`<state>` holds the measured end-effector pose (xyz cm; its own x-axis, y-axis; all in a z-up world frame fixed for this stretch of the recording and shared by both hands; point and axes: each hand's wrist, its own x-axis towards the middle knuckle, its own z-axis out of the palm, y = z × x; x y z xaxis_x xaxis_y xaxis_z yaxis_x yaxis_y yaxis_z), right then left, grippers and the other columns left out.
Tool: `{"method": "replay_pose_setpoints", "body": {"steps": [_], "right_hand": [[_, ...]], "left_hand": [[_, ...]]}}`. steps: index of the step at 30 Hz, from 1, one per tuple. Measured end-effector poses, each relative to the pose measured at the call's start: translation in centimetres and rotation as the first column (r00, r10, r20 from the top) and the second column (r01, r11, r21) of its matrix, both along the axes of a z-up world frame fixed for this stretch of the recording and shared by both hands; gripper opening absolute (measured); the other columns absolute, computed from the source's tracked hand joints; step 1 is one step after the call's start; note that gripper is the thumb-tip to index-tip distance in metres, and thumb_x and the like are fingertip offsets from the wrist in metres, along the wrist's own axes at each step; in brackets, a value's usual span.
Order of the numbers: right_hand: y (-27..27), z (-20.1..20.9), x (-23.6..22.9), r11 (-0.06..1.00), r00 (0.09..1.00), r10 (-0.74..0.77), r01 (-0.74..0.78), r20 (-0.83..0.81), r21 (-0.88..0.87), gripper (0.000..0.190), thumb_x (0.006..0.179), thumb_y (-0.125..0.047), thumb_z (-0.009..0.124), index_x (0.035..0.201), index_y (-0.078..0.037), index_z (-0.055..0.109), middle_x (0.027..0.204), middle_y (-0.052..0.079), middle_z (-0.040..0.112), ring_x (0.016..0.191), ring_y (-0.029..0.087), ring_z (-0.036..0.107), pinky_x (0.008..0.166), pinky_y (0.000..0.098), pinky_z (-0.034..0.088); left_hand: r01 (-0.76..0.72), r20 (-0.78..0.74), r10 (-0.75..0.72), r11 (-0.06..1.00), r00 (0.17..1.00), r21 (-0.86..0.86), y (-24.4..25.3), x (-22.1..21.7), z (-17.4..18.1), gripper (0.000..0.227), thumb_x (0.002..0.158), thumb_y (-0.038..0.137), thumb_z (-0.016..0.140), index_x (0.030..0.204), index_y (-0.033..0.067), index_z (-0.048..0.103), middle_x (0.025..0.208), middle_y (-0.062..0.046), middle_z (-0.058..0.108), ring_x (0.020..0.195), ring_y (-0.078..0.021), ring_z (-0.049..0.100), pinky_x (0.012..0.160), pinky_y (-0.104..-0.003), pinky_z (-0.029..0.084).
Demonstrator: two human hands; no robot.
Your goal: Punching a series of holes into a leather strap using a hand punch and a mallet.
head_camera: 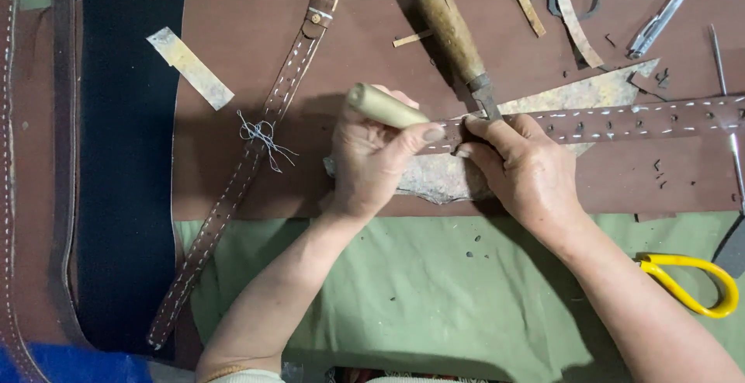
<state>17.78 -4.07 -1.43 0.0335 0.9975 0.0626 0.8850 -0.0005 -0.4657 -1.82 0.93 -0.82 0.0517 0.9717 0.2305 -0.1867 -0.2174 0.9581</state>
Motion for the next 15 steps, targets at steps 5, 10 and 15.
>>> {"method": "replay_pose_setpoints", "body": {"steps": [5,10,15], "right_hand": [[0.0,0.5,-0.1,0.999,0.997,-0.005,0.002,-0.072,-0.034,0.026,0.095,-0.033,0.076,0.121,-0.033,0.073,0.097,0.007,0.066,0.075,0.043,0.070,0.063,0.0515,0.059],[0.0,0.4,-0.1,1.000,0.998,0.007,-0.008,-0.069,-0.021,0.023,0.096,-0.035,0.074,0.119,-0.032,0.073,0.096,0.005,0.065,0.073,0.042,0.070,0.062,0.0499,0.058],[-0.2,0.6,-0.3,0.999,0.998,0.028,-0.026,-0.060,0.024,0.023,0.096,-0.034,0.075,0.119,-0.031,0.074,0.096,0.007,0.065,0.075,0.042,0.071,0.061,0.0515,0.058]], "left_hand": [[-0.100,-0.109,0.106,0.994,0.988,0.052,0.1,-0.9,-1.4,0.034,0.086,0.012,0.087,0.111,0.0082,0.065,0.105,-0.014,0.074,0.086,-0.0215,0.074,0.071,-0.031,0.064],[-0.164,0.076,0.156,0.979,0.985,0.119,1.6,-1.8,1.6,0.021,0.101,0.016,0.073,0.119,0.0135,0.062,0.113,-0.005,0.069,0.095,-0.0091,0.064,0.076,-0.023,0.059],[-0.068,0.058,0.060,0.986,0.997,0.151,-0.5,-0.3,0.3,0.037,0.095,0.011,0.078,0.128,0.0018,0.064,0.116,-0.019,0.074,0.102,-0.0218,0.075,0.081,-0.031,0.065]]}}
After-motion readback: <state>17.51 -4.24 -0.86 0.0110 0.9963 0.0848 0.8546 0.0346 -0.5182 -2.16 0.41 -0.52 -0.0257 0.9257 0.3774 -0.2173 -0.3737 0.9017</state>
